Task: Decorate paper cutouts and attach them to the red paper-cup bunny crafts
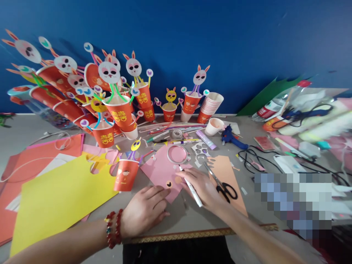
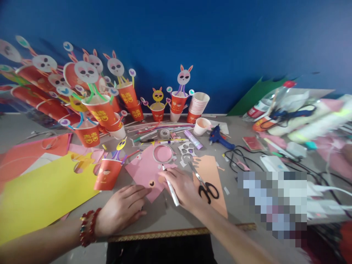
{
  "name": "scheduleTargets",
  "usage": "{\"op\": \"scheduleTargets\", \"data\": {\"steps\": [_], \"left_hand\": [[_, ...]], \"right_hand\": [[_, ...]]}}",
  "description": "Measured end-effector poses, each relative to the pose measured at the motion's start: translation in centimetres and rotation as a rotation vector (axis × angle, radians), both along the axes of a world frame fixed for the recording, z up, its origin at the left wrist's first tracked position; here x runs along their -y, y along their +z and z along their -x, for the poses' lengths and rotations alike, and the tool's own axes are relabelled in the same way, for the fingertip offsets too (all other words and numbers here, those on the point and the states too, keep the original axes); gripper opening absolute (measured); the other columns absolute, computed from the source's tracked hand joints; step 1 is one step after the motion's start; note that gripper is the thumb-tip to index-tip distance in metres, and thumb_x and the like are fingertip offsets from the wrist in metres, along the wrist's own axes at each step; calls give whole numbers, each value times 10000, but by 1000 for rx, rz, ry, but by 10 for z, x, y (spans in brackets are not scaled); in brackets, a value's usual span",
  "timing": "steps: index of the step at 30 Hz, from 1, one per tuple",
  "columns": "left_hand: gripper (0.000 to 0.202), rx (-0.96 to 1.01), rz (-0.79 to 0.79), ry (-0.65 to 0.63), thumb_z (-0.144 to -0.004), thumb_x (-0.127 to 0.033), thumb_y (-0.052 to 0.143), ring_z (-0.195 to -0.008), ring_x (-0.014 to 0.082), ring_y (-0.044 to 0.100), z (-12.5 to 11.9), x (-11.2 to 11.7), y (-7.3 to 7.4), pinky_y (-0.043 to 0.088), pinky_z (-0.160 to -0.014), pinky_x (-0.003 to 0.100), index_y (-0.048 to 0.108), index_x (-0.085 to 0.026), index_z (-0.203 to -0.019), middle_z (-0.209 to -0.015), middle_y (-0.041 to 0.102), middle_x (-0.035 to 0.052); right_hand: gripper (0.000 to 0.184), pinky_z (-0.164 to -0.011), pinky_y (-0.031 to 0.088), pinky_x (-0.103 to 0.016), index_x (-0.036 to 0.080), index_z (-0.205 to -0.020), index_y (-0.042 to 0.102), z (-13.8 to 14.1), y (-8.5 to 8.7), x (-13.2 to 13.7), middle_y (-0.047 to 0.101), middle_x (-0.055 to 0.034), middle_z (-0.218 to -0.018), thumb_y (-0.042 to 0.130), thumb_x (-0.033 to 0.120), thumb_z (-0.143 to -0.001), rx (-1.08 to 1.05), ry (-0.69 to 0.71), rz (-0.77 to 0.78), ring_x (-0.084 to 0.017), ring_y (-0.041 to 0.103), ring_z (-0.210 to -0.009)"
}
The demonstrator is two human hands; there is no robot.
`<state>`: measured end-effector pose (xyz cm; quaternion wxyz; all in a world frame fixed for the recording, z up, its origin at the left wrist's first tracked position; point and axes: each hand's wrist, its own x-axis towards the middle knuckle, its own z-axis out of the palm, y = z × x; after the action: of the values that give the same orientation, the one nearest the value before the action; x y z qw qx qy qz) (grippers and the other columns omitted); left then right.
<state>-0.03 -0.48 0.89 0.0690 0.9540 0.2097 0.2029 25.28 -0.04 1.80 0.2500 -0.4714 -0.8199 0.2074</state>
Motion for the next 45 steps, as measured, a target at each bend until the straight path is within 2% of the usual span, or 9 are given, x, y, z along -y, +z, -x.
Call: {"op": "scheduleTargets", "data": {"steps": [7, 12, 16, 20, 22, 25, 30, 40, 45], "left_hand": [[230, -181, -51, -40, -973, -350, 519, -1033, 231, 611, -23, 22, 7, 511, -795, 351, 620, -152, -917, -1327, 619, 138], [312, -262, -58, 71, -984, -406, 500, -1056, 274, 608, -44, 25, 10, 509, -765, 372, 637, -127, -952, -1330, 607, 190], [302, -303, -43, 109, -973, -397, 530, -1038, 279, 613, -50, 27, 8, 505, -728, 367, 655, -122, -964, -1343, 600, 203], [318, -311, -36, 132, -976, -398, 526, -1038, 288, 611, -54, 29, 7, 504, -709, 370, 668, -114, -968, -1358, 590, 205], [324, -309, -36, 158, -980, -390, 517, -1056, 298, 606, -56, 29, 6, 508, -707, 378, 669, -104, -984, -1371, 577, 217], [319, -309, -30, 164, -986, -371, 503, -1061, 307, 606, -57, 29, 6, 508, -687, 379, 670, -99, -988, -1354, 588, 227], [318, -292, -23, 175, -982, -376, 502, -1066, 315, 606, -56, 27, 3, 507, -688, 376, 665, -103, -979, -1352, 588, 227], [332, -285, -21, 160, -983, -405, 497, -1134, 309, 569, -53, 25, -2, 472, -821, 403, 641, -106, -976, -1377, 563, 231], [356, -313, -27, 147, -974, -413, 506, -1115, 310, 571, -53, 23, -1, 471, -803, 399, 651, -90, -1012, -1385, 554, 232]], "right_hand": [[346, -820, 502, -365, 250, -1199, 621, 0, -9, -2, 689, -78, -997, 565, 96, -894, 36, 32, 1, -253, 639, -957], [291, -855, 509, -387, 247, -1207, 616, -2, -8, 0, 700, -88, -1041, 539, 161, -940, -19, 29, -19, -259, 643, -997], [261, -886, 517, -375, 272, -1188, 638, -7, 2, 3, 710, -81, -1105, 501, 199, -979, -147, -52, -14, -245, 653, -1035], [216, -835, 539, -327, 269, -1135, 660, -10, 13, 2, 717, -60, -1061, 503, 270, -988, -269, -118, 167, -215, 674, -962], [197, -693, 552, -269, 252, -1123, 639, -10, 13, -1, 713, -34, -933, 516, 298, -976, -355, -160, 322, -183, 679, -819], [110, -491, 461, -200, 223, -978, 626, -7, 4, -7, 633, 20, -727, 551, 290, -934, -440, -188, 443, -129, 590, -585], [88, -451, 370, -202, 212, -811, 567, 2, -9, -12, 482, 70, -574, 553, 257, -886, -475, -196, 363, -103, 448, -469], [163, -498, 384, -240, 225, -737, 515, 0, -22, -8, 519, 45, -586, 554, 254, -893, -334, -211, 131, -129, 485, -507], [177, -492, 371, -245, 228, -733, 514, 0, -21, -10, 527, 42, -584, 549, 251, -905, -293, -185, 93, -129, 484, -502]]}}
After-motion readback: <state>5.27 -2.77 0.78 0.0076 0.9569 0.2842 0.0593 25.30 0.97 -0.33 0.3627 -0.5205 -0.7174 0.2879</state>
